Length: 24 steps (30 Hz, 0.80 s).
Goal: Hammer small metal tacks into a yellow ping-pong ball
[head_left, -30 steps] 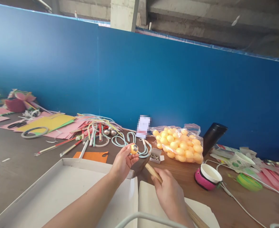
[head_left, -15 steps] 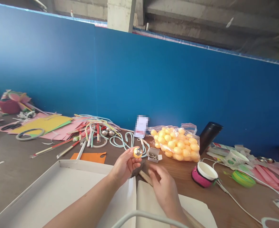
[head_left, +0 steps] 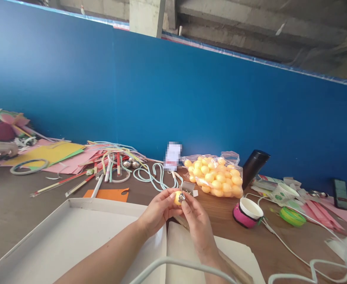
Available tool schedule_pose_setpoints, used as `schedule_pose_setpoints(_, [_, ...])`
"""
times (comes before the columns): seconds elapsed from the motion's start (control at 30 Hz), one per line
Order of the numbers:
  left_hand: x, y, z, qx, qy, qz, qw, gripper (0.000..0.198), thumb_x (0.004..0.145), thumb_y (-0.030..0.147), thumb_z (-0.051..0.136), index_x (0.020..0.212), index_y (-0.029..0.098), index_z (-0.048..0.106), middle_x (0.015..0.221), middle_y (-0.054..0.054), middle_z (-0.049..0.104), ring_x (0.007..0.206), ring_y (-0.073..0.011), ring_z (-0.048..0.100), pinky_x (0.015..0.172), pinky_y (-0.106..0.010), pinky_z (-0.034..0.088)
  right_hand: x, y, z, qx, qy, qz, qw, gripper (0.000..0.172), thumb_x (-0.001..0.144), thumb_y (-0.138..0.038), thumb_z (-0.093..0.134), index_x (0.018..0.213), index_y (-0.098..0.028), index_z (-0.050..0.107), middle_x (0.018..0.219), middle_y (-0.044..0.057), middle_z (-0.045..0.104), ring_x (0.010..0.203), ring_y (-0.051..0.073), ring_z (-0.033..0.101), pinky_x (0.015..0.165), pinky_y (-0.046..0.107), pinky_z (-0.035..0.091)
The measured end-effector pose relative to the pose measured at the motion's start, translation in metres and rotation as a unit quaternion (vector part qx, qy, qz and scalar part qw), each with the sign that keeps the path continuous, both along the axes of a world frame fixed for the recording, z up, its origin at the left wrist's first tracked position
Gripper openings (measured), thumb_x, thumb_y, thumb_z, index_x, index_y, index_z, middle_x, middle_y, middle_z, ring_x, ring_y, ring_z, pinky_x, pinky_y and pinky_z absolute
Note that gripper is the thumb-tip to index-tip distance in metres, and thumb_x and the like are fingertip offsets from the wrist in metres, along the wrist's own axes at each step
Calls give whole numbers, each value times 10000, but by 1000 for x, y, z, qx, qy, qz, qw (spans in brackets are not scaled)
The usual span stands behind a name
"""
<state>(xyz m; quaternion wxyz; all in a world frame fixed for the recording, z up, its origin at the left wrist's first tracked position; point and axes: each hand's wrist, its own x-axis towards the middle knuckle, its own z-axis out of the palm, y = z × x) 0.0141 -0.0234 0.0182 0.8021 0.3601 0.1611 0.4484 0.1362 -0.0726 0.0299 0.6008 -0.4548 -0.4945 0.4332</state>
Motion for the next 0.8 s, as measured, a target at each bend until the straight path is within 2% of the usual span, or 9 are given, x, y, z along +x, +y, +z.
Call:
schedule_pose_setpoints(0.1, [1,0,0,13,16,3,1000,260,782,311,593,990,154,588,917,-70,595,772,-138,607,738,-293,505,1,2,-3,-6,-26,-22,999,315,840,-329,539,1130,-216,591,1173,58,612,1118,231,522,961,392,402])
schedule_pose_setpoints(0.2, [1,0,1,36,50,12,998,284,772,338,596,990,155,588,909,-69,595,758,-146,604,695,-296,513,1,3,-4,-15,3,-22,1000,326,822,-336,562,1117,-202,599,1149,60,626,1104,228,532,934,363,427])
schedule_pose_setpoints(0.4, [3,0,0,67,156,45,984,390,736,400,608,1041,158,599,850,-74,615,699,-152,596,570,-260,507,-1,4,-11,-56,91,-19,994,332,772,-356,625,1049,-177,589,1002,61,669,862,201,639,731,320,534])
schedule_pose_setpoints(0.5, [5,2,-5,85,190,70,976,389,730,398,608,1027,147,609,741,-54,603,651,-152,587,539,-262,505,8,8,-15,-36,118,-103,987,330,743,-364,649,1008,-178,583,966,51,665,847,201,643,708,316,548])
schedule_pose_setpoints(0.57, [7,6,-9,89,208,93,970,366,720,386,617,997,147,620,644,-30,579,576,-141,571,503,-253,491,19,13,-16,2,152,-211,966,354,725,-359,662,1017,-183,570,986,47,647,901,201,630,738,321,549])
schedule_pose_setpoints(0.63, [8,12,-12,98,232,120,960,314,713,358,623,953,155,633,572,-10,556,501,-126,537,469,-233,462,30,16,-17,18,164,-255,953,370,745,-380,630,1046,-184,543,950,37,636,922,186,623,784,320,535])
schedule_pose_setpoints(0.73, [13,24,-10,170,302,187,919,157,707,296,614,812,191,665,606,-19,575,519,-129,514,484,-221,430,38,20,-18,27,171,-284,943,395,744,-386,624,1067,-182,522,950,34,618,940,182,611,812,330,524])
schedule_pose_setpoints(0.8, [20,33,-5,276,381,219,854,71,693,242,609,702,215,674,723,-46,616,652,-165,546,607,-245,442,37,20,-19,28,169,-283,944,419,732,-382,637,1079,-181,518,960,39,617,943,191,608,799,334,529])
